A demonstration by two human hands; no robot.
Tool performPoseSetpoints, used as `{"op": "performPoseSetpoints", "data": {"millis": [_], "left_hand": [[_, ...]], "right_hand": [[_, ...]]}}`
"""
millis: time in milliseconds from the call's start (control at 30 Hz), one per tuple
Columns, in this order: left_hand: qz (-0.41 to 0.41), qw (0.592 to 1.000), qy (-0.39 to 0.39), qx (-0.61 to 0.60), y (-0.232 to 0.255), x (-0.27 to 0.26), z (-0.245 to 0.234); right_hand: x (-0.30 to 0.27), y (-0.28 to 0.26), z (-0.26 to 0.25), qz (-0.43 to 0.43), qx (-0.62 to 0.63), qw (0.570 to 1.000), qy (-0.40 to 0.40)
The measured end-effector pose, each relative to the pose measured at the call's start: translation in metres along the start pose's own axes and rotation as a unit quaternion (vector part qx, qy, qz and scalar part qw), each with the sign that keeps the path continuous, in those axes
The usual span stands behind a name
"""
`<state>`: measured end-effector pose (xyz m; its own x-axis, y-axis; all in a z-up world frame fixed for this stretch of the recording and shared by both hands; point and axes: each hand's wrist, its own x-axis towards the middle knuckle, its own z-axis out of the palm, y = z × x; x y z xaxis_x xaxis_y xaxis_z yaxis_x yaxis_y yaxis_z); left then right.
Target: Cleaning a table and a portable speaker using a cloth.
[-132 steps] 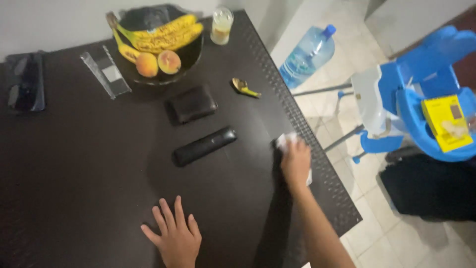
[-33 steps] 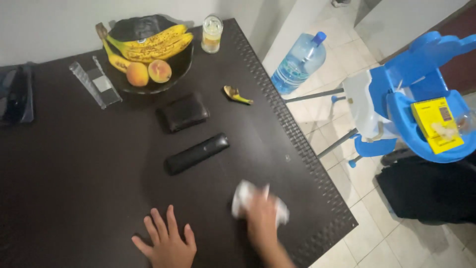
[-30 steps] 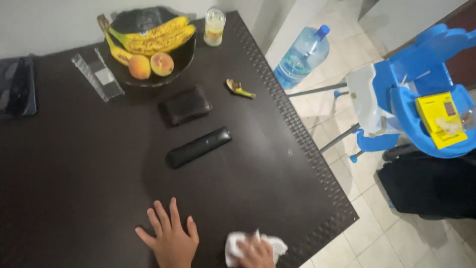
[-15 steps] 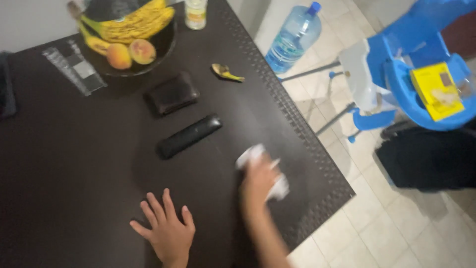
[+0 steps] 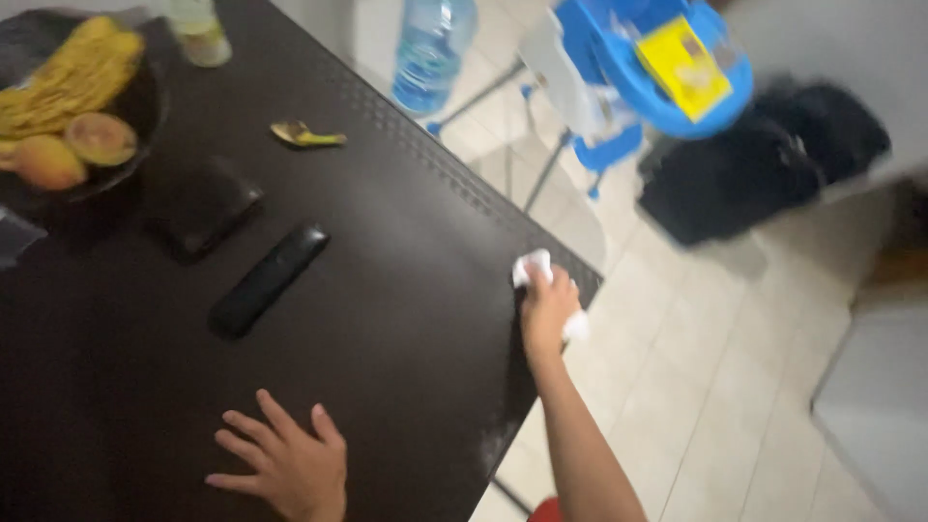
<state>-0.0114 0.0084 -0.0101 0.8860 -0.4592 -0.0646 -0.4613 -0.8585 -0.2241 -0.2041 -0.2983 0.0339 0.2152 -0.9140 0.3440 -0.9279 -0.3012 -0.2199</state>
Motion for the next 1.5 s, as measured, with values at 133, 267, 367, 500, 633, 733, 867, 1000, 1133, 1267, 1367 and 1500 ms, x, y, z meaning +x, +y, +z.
{"op": "performPoseSetpoints", "data": {"millis": [133, 267, 367, 500, 633, 733, 867, 1000, 1133, 1267, 1367, 1500], "left_hand": [[0.054, 0.995, 0.046, -0.067, -0.007, -0.003, -0.008], [0.227, 0.971, 0.031, -0.068, -0.006, 0.006, -0.042], [0.418, 0.897, 0.039, -0.138, -0.010, 0.000, -0.043], [0.571, 0.797, 0.040, -0.194, -0.010, -0.001, -0.049], [0.577, 0.791, 0.035, -0.199, -0.005, -0.007, -0.032], [0.573, 0.783, 0.066, -0.232, 0.009, 0.001, -0.016], [0.549, 0.825, -0.129, -0.045, 0.025, 0.007, -0.031], [0.525, 0.815, -0.242, 0.038, 0.034, 0.018, -0.025], [0.521, 0.792, -0.309, 0.077, 0.047, 0.029, -0.036], [0.504, 0.771, -0.369, 0.122, 0.046, 0.025, -0.038], [0.506, 0.780, -0.346, 0.123, 0.047, 0.025, -0.037], [0.503, 0.787, -0.334, 0.125, 0.044, 0.019, -0.034]], "right_hand": [[-0.118, -0.047, -0.025, 0.006, -0.040, 0.996, 0.081], [-0.290, -0.083, -0.027, -0.069, 0.026, 0.997, 0.019], [-0.364, -0.068, -0.028, -0.117, 0.132, 0.984, -0.007], [-0.308, -0.057, -0.071, -0.193, 0.126, 0.972, -0.034], [-0.213, 0.002, -0.049, -0.067, 0.083, 0.970, -0.217], [-0.134, 0.029, -0.047, -0.022, 0.106, 0.994, 0.016], [-0.051, 0.084, -0.017, 0.054, 0.045, 0.997, 0.040], [0.027, 0.154, -0.006, 0.152, -0.058, 0.986, 0.030], [0.024, 0.172, -0.041, 0.237, -0.073, 0.968, 0.048], [0.010, 0.131, -0.040, 0.142, 0.040, 0.988, 0.047], [0.017, 0.119, -0.030, 0.145, 0.053, 0.987, 0.046], [0.035, 0.124, -0.032, 0.141, 0.009, 0.988, 0.059]]}}
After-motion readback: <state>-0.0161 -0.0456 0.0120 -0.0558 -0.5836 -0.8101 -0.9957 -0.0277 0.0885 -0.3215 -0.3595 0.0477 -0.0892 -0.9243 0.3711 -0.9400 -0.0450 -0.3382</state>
